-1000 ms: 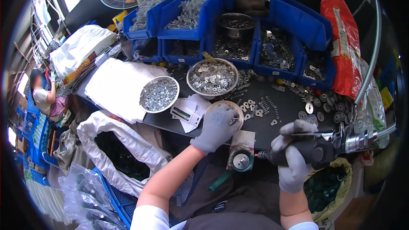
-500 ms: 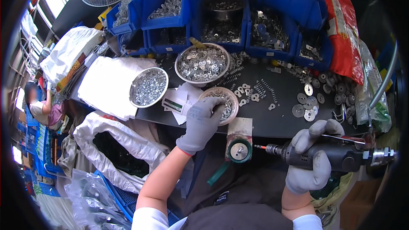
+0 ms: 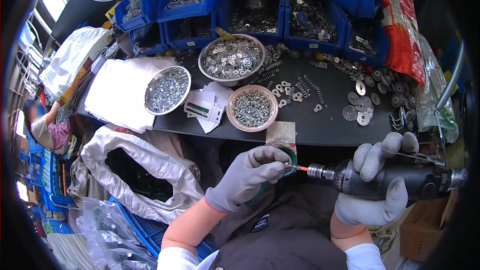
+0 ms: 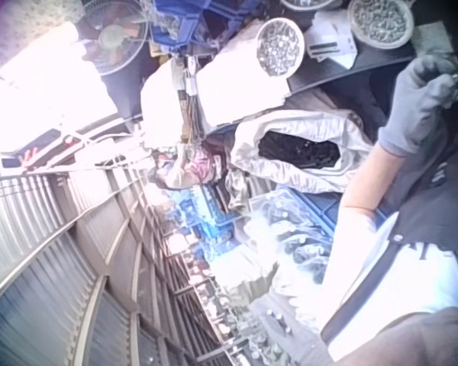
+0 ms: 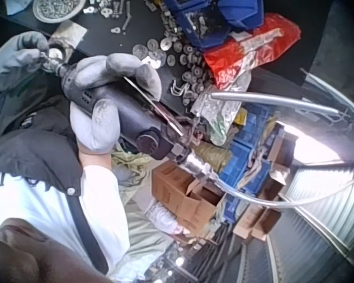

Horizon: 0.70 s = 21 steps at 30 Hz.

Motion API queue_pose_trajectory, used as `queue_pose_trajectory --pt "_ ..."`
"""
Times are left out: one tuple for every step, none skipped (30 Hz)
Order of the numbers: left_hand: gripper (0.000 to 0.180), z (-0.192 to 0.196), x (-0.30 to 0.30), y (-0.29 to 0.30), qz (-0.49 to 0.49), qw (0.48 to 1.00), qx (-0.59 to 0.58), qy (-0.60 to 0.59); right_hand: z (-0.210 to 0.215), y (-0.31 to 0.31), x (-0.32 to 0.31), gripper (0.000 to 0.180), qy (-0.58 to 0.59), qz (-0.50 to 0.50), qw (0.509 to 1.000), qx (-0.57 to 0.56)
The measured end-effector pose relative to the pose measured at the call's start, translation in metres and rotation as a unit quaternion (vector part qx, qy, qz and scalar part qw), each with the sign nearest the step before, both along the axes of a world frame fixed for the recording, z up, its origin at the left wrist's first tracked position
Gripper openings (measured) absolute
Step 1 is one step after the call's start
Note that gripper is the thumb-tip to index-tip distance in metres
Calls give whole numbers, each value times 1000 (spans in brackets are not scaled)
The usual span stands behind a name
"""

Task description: The person assembles small metal hardware components using an assembly jig, a grease dispenser, and an electric screwdriver. The components include metal washers, springs, metal discs, and plastic caps, which are combined into hardware assemblies.

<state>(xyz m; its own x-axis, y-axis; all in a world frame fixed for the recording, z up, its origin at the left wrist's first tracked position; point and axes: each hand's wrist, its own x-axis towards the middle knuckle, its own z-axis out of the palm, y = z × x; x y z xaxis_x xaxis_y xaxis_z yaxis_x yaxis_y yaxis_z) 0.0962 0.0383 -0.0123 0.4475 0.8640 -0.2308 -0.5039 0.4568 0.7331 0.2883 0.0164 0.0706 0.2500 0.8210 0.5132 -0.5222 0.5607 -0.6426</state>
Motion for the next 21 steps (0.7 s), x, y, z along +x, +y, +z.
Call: queue_pose_trajectory --pt "18 -2 -1 -1 -2 1000 -2 -19 0 -1 -1 62 -1 1 1000 0" --pt "17 -3 -1 -3 -4 999 -3 -37 -1 -3 -2 61 4 -1 1000 -11" --pt "17 -3 0 -5 -5 999 -2 -39 -1 -3 -2 61 8 -6 1000 -21" --pt "16 -1 1 -8 17 1000 14 6 -3 -2 -1 61 6 -6 1000 -20" --pt "14 0 2 -11 39 998 29 50 -6 0 1 59 18 18 1000 -1" --pt "13 0 6 -15 86 984 120 97 -6 1 2 58 31 43 998 18" --pt "13 -2 5 -15 87 984 119 96 -5 0 1 58 29 44 998 18" --pt "13 -5 4 -15 107 957 240 122 -2 0 -1 62 64 -15 997 -30" --pt "14 -9 3 -16 126 915 355 146 -2 0 -2 65 98 -74 989 -78" --pt "16 -9 3 -20 123 936 311 109 -3 1 -2 65 95 -71 990 -81" --pt "16 -11 2 -20 126 937 308 107 -5 3 -2 63 121 -54 989 -70" --pt "16 -14 3 -20 118 940 307 91 -6 4 0 62 145 -39 987 -59" --pt "16 -16 3 -21 109 943 306 73 -7 5 2 60 169 -24 984 -49" --pt "16 -15 2 -23 112 944 301 70 -11 5 4 57 165 -3 985 -44" --pt "17 -13 1 -23 115 945 294 86 -14 7 3 57 161 -2 986 -48" --pt "17 -13 0 -24 117 946 286 103 -17 8 2 57 159 -20 985 -55" --pt "17 -16 1 -23 119 947 282 99 -19 9 2 58 158 -39 985 -62" --pt "17 -17 -1 -23 122 943 292 101 -22 9 3 58 157 -13 986 -50" --pt "17 -19 -3 -23 124 939 303 104 -22 9 3 58 156 -9 986 -51" --pt "17 -19 -5 -23 128 939 302 104 -21 8 2 57 166 -13 984 -58" --pt "24 -20 -6 -22 112 923 344 129 -21 9 2 57 176 -17 982 -66"
